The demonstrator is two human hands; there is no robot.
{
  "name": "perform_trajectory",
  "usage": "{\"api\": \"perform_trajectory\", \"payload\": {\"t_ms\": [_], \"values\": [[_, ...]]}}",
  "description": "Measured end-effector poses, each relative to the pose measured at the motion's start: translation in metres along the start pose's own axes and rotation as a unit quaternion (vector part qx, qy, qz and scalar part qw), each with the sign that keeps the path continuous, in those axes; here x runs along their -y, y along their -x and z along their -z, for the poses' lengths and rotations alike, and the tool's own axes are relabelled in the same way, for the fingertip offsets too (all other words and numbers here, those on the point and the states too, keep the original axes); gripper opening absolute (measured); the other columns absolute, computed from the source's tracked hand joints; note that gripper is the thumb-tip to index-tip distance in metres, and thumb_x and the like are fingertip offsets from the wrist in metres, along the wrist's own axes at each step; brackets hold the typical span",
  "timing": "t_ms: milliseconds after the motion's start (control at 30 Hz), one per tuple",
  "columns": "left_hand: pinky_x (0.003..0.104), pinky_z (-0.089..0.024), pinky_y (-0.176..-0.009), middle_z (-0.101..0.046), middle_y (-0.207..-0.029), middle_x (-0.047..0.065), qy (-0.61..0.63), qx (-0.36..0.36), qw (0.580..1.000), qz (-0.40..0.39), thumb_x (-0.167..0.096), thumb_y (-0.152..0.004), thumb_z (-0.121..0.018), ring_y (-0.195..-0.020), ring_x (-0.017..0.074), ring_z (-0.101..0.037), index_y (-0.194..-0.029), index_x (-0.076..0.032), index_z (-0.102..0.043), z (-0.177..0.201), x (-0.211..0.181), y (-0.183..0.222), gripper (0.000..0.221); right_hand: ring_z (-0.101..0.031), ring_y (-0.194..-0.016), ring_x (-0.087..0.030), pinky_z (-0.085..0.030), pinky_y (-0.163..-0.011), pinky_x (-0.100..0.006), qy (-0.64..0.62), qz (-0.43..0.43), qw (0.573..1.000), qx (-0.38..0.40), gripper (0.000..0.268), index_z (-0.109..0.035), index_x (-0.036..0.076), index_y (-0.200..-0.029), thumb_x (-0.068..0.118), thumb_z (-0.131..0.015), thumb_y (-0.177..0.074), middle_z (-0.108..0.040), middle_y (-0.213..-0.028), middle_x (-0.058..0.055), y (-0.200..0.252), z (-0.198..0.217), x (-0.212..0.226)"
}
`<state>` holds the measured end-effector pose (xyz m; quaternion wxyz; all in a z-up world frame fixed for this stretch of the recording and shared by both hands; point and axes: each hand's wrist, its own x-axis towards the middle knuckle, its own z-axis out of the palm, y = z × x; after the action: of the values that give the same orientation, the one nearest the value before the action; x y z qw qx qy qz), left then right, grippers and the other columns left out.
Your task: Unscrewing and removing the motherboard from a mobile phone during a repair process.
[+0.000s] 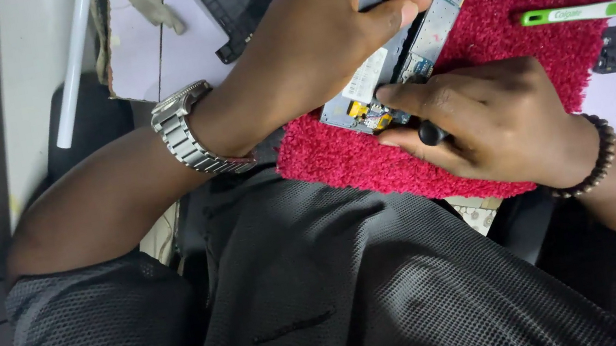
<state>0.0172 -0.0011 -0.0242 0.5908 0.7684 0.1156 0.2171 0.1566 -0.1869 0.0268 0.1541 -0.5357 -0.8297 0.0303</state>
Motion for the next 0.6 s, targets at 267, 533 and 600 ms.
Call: {"api": "perform_trajectory", "payload": {"t_ms": [267, 533, 600], "values": [[0.029, -0.054, -0.089, -0.080, -0.105, -0.001, -0.005, -0.003, 1.000, -0.024, -0.010, -0.097, -0.067, -0.100, 0.0124, -0.075, -0.103, -0.011, -0.080, -0.002, 0.005, 0.002, 0.014, -0.076, -0.077, -0.022, -0.061, -0.063, -0.037, -0.041, -0.002, 0.999, 0.015, 0.033, -0.070, 0.000, -0.122, 0.026, -0.085, -0.107, -0.083, -0.110, -0.010, -0.005, 0.003, 0.000], [0.028, -0.052, -0.086, -0.082, -0.105, -0.002, -0.010, -0.002, 1.000, -0.025, -0.011, -0.098, -0.067, -0.097, 0.0104, -0.074, -0.106, -0.011, -0.080, -0.003, 0.009, 0.002, 0.015, -0.076, -0.072, -0.019, -0.064, -0.059, -0.032, -0.165, -0.065, 0.984, 0.033, 0.032, -0.073, -0.003, -0.123, 0.021, -0.080, -0.104, -0.076, -0.089, -0.011, 0.003, 0.013, -0.006], [0.028, -0.052, -0.092, -0.082, -0.106, -0.001, -0.014, 0.000, 1.000, -0.026, -0.011, -0.098, -0.067, -0.103, 0.0118, -0.076, -0.107, -0.011, -0.080, -0.004, 0.010, 0.002, 0.016, -0.072, -0.077, -0.016, -0.055, -0.069, -0.029, -0.180, -0.184, 0.966, 0.022, 0.014, -0.074, -0.004, -0.121, 0.003, -0.074, -0.109, -0.078, -0.101, -0.013, 0.007, 0.023, 0.001]]}}
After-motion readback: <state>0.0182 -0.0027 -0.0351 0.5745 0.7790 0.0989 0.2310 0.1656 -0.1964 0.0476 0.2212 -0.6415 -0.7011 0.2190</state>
